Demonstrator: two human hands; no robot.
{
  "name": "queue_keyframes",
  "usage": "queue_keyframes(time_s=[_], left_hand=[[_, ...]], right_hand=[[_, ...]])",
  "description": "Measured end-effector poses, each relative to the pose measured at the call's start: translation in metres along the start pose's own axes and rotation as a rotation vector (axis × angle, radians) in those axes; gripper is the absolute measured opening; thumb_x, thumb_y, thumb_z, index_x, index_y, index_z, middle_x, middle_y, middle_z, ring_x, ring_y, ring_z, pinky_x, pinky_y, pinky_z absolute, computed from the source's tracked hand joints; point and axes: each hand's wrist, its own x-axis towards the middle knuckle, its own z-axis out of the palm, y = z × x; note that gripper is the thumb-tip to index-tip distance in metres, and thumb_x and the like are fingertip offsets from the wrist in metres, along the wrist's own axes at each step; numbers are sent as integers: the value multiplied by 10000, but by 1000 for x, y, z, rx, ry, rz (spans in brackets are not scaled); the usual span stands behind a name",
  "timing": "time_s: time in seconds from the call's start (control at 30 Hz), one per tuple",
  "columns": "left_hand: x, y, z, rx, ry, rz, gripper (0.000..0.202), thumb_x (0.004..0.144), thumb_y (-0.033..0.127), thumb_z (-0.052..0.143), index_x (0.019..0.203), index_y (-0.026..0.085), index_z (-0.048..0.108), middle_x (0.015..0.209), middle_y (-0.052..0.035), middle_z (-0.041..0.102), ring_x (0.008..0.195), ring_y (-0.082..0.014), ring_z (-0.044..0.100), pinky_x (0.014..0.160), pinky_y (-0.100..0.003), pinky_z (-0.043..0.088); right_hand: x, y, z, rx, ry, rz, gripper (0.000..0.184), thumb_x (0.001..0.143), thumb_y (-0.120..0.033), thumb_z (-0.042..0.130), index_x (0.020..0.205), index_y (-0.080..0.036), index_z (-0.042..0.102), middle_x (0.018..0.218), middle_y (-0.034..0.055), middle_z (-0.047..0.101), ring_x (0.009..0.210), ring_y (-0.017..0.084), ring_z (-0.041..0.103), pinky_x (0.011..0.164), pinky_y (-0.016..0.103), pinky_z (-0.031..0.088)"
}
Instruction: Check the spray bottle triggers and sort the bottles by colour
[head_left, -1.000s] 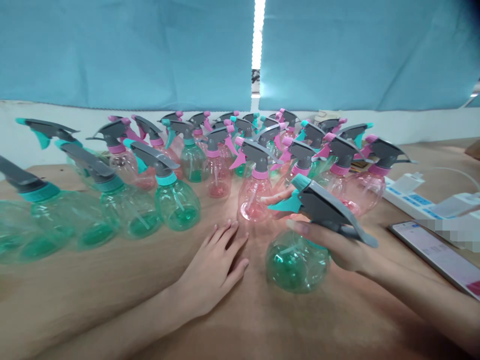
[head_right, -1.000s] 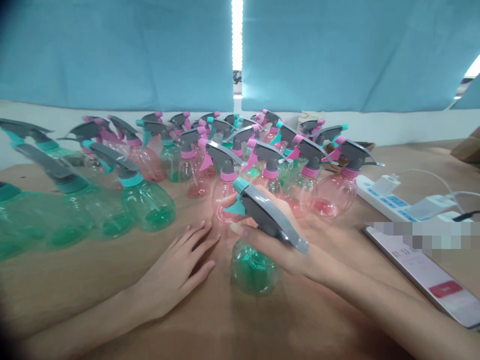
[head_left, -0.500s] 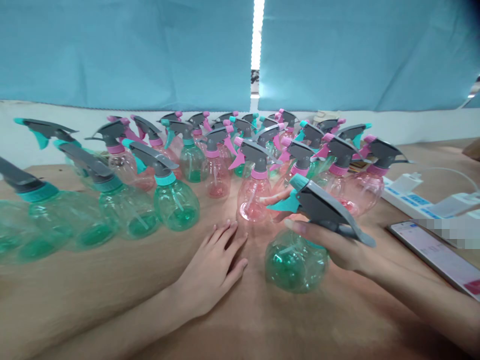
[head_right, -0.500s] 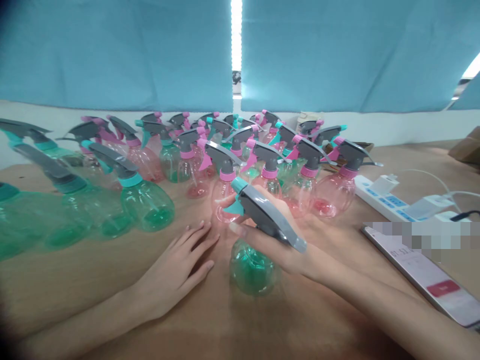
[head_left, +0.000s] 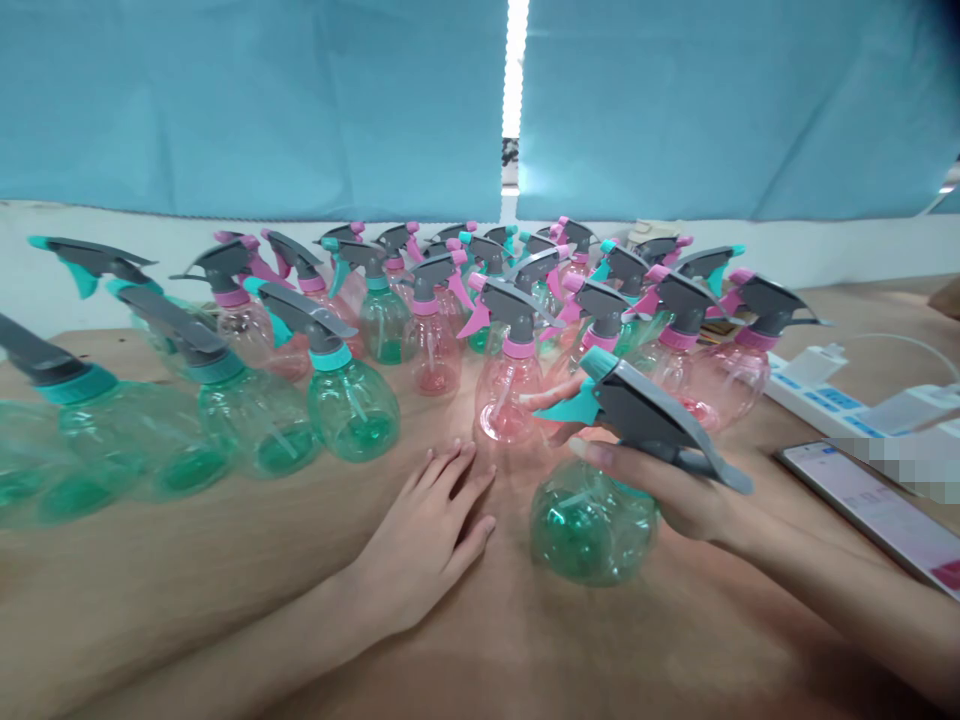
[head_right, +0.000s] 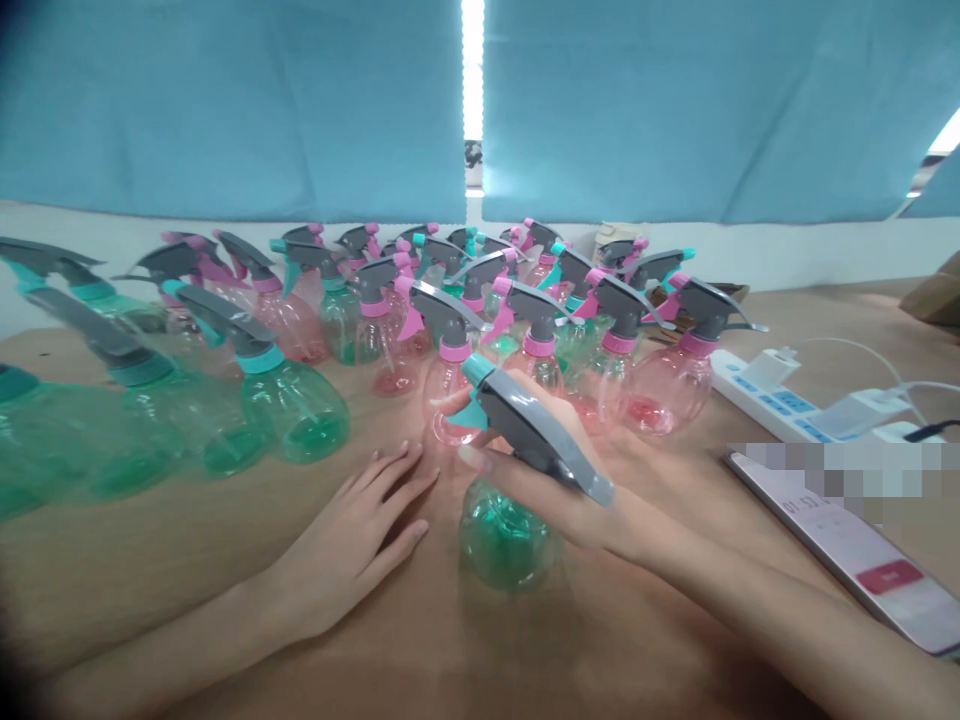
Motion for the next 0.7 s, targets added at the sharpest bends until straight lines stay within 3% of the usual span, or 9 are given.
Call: queue_keyframes(time_s=[0.7], left_hand=[[0, 0, 2, 18, 27, 21, 445, 1008, 350, 402, 1403, 151, 444, 1479, -144, 405, 1387, -289, 307, 1102, -507, 286]], right_hand=[[-6, 8, -3, -11, -17, 58, 43, 890, -266, 579, 873, -239, 608, 794, -20, 636, 742, 124, 621, 709, 248, 508]])
